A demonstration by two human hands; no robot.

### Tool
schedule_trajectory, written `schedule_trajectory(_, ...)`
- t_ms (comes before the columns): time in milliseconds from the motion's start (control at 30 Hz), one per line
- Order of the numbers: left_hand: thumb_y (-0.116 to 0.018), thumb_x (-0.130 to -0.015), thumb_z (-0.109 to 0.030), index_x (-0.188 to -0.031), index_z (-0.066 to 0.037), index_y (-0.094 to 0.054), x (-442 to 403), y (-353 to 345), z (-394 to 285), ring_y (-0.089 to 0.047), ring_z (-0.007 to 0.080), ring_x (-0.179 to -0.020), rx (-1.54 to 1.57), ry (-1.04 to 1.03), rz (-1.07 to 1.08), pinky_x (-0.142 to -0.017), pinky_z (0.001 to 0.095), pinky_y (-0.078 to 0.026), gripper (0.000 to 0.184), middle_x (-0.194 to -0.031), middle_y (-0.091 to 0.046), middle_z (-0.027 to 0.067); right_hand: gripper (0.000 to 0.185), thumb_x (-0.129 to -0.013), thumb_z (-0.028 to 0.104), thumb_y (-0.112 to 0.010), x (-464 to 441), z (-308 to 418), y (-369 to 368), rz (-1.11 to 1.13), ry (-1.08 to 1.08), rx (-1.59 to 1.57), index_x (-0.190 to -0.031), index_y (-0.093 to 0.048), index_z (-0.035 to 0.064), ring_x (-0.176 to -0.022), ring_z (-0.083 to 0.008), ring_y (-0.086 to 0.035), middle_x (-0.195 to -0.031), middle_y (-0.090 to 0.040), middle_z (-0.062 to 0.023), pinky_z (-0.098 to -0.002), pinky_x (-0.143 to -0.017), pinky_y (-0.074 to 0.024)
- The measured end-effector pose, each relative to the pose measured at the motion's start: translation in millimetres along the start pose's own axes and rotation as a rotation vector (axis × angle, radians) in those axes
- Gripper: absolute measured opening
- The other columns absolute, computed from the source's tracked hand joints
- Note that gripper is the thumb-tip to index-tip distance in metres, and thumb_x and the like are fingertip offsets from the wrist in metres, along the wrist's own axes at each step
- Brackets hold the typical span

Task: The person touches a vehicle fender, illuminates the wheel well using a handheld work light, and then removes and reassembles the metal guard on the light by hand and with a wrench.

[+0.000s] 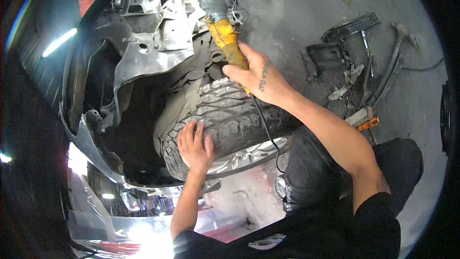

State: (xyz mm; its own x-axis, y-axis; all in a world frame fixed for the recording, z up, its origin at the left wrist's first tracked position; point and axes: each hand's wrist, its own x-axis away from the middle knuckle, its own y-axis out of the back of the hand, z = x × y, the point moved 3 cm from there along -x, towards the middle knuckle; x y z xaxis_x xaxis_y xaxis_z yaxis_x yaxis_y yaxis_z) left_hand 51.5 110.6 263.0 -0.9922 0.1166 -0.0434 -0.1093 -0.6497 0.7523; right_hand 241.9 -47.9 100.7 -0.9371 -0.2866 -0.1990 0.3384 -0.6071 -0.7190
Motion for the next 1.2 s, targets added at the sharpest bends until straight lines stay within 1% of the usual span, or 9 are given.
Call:
schedule_trajectory(67, -0.066, -0.088, -0.025, -0.126, -0.005, -0.066, -0.2, 0.8, -1.3, -0.053, 0.0382, -0.130, -0.007, -0.003, 0.013, -0.113, 0.0526, -0.037, 0.043, -0.134, -0.060, 0.0168, 0.042, -0.092, 0.029, -0.069, -0.6, 3.3, 1.4, -0.012, 0.047, 0.021, -0.120, -0.059, -0.0011, -0.092, -0.0393, -0.070, -0.096, -0.070, -0.0250, -0.0451, -0.081, -0.0521)
schedule_trajectory(167, -0.065, -0.089, -0.025, -0.127, -0.006, -0.066, -1.8, 1.2, -2.9, -0.053, 0.0382, -0.130, -0.008, 0.006, 0.020, -0.112, 0.0523, -0.037, 0.043, -0.134, -0.060, 0.0167, 0.042, -0.091, 0.029, -0.070, -0.4, 7.1, 4.4, -0.020, 0.039, 0.038, -0.119, -0.059, -0.0013, -0.089, -0.0396, -0.070, -0.094, -0.071, -0.0240, -0.0455, -0.080, -0.0524)
schedule_trajectory(233, -0.057, -0.097, -0.028, -0.127, -0.003, -0.066, -2.3, 1.8, -3.2, -0.055, 0.0391, -0.127, -0.028, -0.014, 0.007, -0.109, 0.0500, -0.039, 0.041, -0.134, -0.061, 0.0176, 0.041, -0.091, 0.029, -0.070, -1.0, 5.4, 5.7, -0.002, 0.025, 0.012, -0.117, -0.060, -0.0014, -0.088, -0.0401, -0.070, -0.094, -0.071, -0.0238, -0.0459, -0.079, -0.0523)
schedule_trajectory(367, -0.057, -0.098, -0.029, -0.128, -0.003, -0.066, -2.1, 1.7, -3.3, -0.055, 0.0390, -0.126, -0.029, -0.020, 0.003, -0.109, 0.0498, -0.039, 0.041, -0.134, -0.061, 0.0177, 0.038, -0.091, 0.029, -0.071, -1.0, 5.6, 5.6, 0.036, -0.007, 0.023, -0.111, -0.062, -0.0017, -0.085, -0.0406, -0.070, -0.091, -0.070, -0.0237, -0.0464, -0.077, -0.0523)
schedule_trajectory(600, -0.056, -0.099, -0.032, -0.128, -0.004, -0.067, -2.5, 2.0, -3.7, -0.056, 0.0389, -0.125, -0.024, -0.010, 0.002, -0.107, 0.0498, -0.040, 0.041, -0.133, -0.062, 0.0179, 0.038, -0.089, 0.029, -0.070, -1.0, 4.6, 5.3, -0.010, 0.040, -0.009, -0.110, -0.062, -0.0019, -0.085, -0.0416, -0.071, -0.090, -0.071, -0.0245, -0.0463, -0.076, -0.0532)
schedule_trajectory(700, -0.056, -0.099, -0.033, -0.127, -0.003, -0.067, -3.5, 1.8, -3.7, -0.056, 0.0388, -0.125, -0.025, -0.013, 0.004, -0.107, 0.0496, -0.040, 0.042, -0.132, -0.062, 0.0179, 0.038, -0.088, 0.029, -0.070, -1.3, 1.4, 4.6, 0.018, -0.026, -0.039, -0.110, -0.062, -0.0018, -0.087, -0.0430, -0.071, -0.092, -0.071, -0.0248, -0.0473, -0.077, -0.0532)
schedule_trajectory(767, -0.056, -0.099, -0.033, -0.127, -0.003, -0.067, -3.7, 1.6, -3.6, -0.056, 0.0387, -0.124, -0.028, -0.014, 0.005, -0.107, 0.0495, -0.040, 0.042, -0.132, -0.062, 0.0179, 0.039, -0.088, 0.029, -0.071, -1.6, 1.0, 4.6, 0.004, -0.001, -0.009, -0.111, -0.062, -0.0012, -0.088, -0.0434, -0.070, -0.095, -0.071, -0.0251, -0.0485, -0.080, -0.0527)
schedule_trajectory(900, -0.056, -0.099, -0.033, -0.126, -0.003, -0.067, -3.2, 0.6, -2.7, -0.057, 0.0388, -0.124, -0.029, -0.015, 0.003, -0.107, 0.0495, -0.041, 0.042, -0.132, -0.062, 0.0178, 0.041, -0.088, 0.029, -0.071, -3.5, -0.2, 4.1, -0.014, 0.051, 0.021, -0.113, -0.061, -0.0009, -0.089, -0.0443, -0.069, -0.095, -0.071, -0.0251, -0.0501, -0.082, -0.0520)
schedule_trajectory(1200, -0.054, -0.101, -0.036, -0.126, -0.003, -0.067, -3.8, 0.4, -3.1, -0.057, 0.0391, -0.123, -0.034, -0.024, 0.000, -0.106, 0.0493, -0.041, 0.043, -0.132, -0.062, 0.0180, 0.040, -0.088, 0.029, -0.071, -5.0, -0.7, 5.6, -0.045, 0.124, 0.014, -0.114, -0.061, 0.0001, -0.087, -0.0463, -0.068, -0.092, -0.069, -0.0254, -0.0511, -0.081, -0.0515)
